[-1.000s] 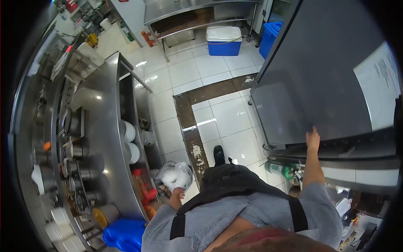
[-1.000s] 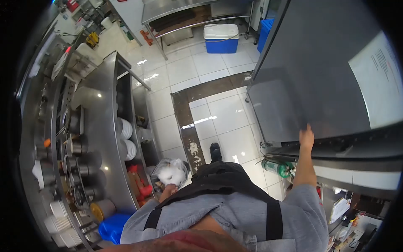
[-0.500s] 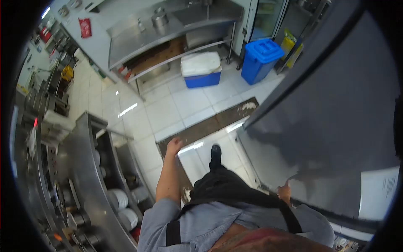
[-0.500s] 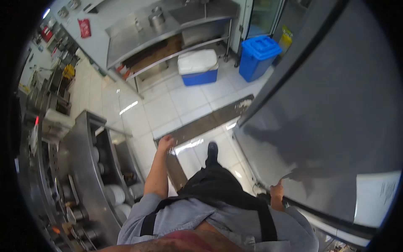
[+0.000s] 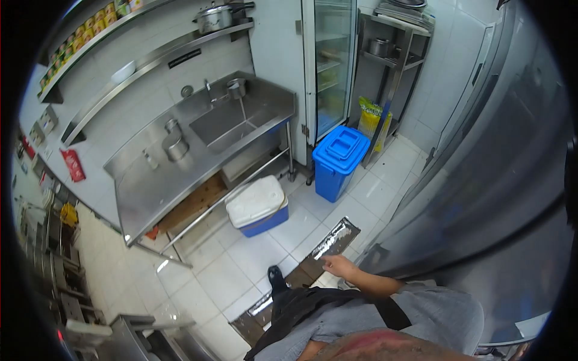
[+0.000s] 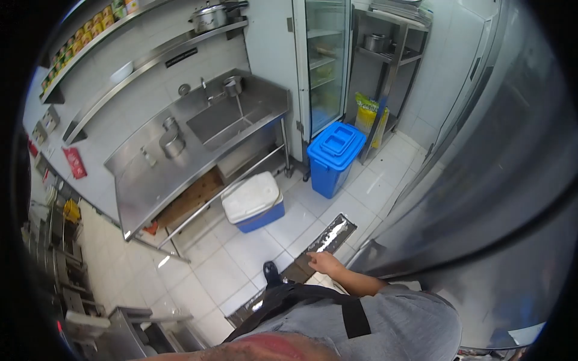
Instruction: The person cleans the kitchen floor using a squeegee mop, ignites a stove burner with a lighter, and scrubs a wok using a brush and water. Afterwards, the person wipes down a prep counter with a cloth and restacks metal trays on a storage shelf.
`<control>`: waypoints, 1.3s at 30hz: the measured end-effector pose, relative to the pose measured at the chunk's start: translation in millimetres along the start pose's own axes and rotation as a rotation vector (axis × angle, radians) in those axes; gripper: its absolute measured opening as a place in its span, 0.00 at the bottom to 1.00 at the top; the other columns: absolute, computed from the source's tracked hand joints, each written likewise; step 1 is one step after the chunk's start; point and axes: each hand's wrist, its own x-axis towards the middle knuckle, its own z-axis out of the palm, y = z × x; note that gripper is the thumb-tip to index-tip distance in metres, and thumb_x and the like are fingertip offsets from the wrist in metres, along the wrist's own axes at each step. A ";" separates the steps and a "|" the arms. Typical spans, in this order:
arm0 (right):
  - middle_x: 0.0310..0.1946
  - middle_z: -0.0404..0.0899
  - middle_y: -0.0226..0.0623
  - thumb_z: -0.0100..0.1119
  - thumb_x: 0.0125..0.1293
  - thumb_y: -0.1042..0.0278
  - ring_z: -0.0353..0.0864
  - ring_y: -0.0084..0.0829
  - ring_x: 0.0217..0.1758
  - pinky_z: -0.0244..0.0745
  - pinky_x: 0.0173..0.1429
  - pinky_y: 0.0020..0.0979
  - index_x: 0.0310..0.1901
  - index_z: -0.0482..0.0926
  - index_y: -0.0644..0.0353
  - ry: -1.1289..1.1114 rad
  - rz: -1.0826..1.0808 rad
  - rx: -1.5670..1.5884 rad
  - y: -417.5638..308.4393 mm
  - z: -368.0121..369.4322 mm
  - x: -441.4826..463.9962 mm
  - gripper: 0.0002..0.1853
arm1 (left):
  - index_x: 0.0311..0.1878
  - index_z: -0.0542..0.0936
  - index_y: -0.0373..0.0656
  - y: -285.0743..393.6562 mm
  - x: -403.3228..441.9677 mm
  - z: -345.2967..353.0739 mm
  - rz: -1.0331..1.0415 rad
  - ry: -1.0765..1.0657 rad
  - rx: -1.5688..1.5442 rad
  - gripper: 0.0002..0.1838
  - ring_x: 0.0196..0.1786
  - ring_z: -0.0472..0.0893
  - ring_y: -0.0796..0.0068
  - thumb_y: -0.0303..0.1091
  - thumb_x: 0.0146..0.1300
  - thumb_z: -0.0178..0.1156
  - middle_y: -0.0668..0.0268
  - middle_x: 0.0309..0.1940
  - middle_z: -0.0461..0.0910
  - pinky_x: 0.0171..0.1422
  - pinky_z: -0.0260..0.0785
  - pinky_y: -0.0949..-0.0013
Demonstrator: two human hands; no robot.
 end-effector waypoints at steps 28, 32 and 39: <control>0.37 0.80 0.50 0.58 0.53 0.67 0.79 0.49 0.43 0.74 0.50 0.42 0.39 0.82 0.61 0.766 1.173 -0.091 143.2 -229.8 48.4 0.12 | 0.59 0.72 0.40 1052.2 7.5 300.1 1.351 -0.634 0.738 0.30 0.48 0.79 0.67 0.41 0.54 0.64 0.58 0.46 0.79 0.54 0.69 0.68; 0.34 0.80 0.50 0.58 0.55 0.67 0.79 0.49 0.42 0.73 0.47 0.42 0.36 0.80 0.64 0.990 1.005 -0.143 205.6 -364.3 113.4 0.10 | 0.60 0.71 0.37 1067.0 132.7 263.7 1.119 -0.317 0.937 0.34 0.58 0.74 0.56 0.47 0.51 0.62 0.51 0.54 0.75 0.62 0.65 0.60; 0.37 0.80 0.48 0.59 0.55 0.67 0.77 0.48 0.46 0.73 0.52 0.42 0.44 0.80 0.58 1.089 0.848 -0.219 278.8 -539.3 200.1 0.14 | 0.42 0.79 0.38 873.9 171.3 221.3 0.341 -0.591 1.042 0.25 0.23 0.77 0.66 0.53 0.54 0.63 0.62 0.30 0.80 0.24 0.69 0.60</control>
